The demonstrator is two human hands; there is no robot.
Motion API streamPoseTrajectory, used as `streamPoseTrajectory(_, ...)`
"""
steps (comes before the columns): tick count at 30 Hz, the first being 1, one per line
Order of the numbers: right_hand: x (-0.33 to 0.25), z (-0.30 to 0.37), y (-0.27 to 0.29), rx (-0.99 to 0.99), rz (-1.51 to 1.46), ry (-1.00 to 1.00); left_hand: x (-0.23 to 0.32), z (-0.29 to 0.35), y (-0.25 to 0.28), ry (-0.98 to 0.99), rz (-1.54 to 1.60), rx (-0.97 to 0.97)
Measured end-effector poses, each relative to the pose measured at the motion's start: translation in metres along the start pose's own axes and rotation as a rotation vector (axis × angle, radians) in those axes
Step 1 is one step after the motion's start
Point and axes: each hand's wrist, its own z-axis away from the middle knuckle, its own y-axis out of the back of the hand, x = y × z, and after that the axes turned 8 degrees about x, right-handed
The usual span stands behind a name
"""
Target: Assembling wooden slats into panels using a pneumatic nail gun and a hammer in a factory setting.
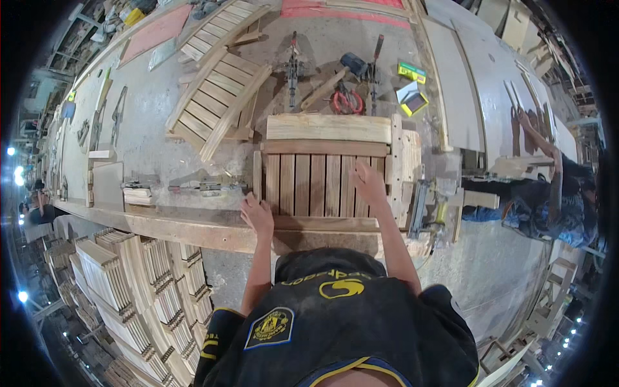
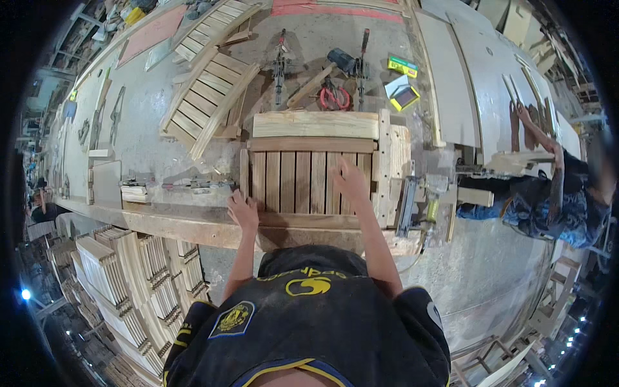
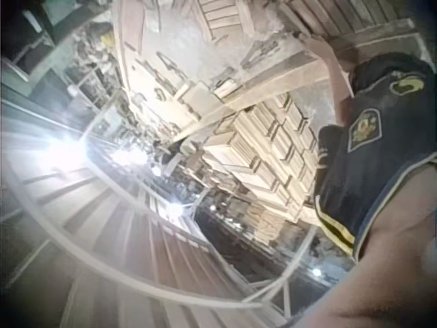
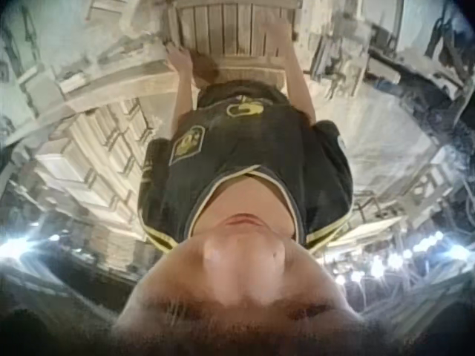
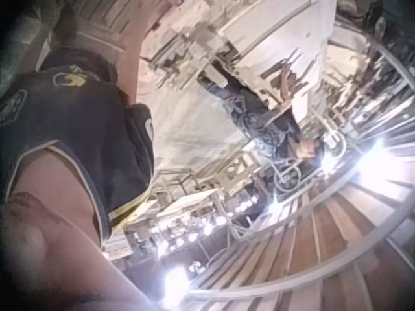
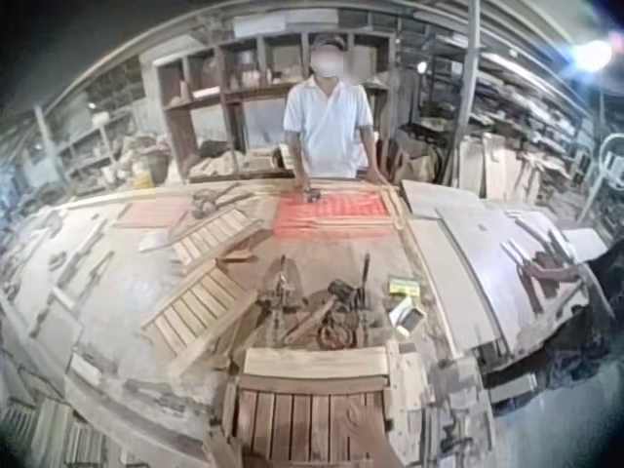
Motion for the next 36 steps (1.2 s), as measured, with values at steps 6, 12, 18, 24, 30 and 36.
streamPoseTrajectory(6,0.067,0.16,0.039,0.106,0.009,-0.107,0.024,0.028,-0.02,-0.181,0.042,0.045)
streamPoseTrajectory(12,0.078,0.199,0.05,0.247,-0.11,-0.219,0.045,0.001,-0.032,0.115,0.116,0.007)
streamPoseTrajectory(18,0.043,0.151,0.041,0.184,-0.561,-0.303,0.02,-0.064,0.091,0.104,0.696,-0.639)
streamPoseTrajectory(24,0.093,0.107,0.028,0.071,-0.641,-0.275,0.11,-0.013,0.115,-0.497,1.282,0.17)
streamPoseTrajectory(30,0.097,0.065,-0.009,0.121,-0.665,-0.069,0.084,-0.018,0.296,-0.429,1.01,-0.062)
streamPoseTrajectory(36,-0.091,0.123,-0.105,-0.469,-1.043,0.022,-0.105,0.02,0.37,-0.342,0.984,0.304)
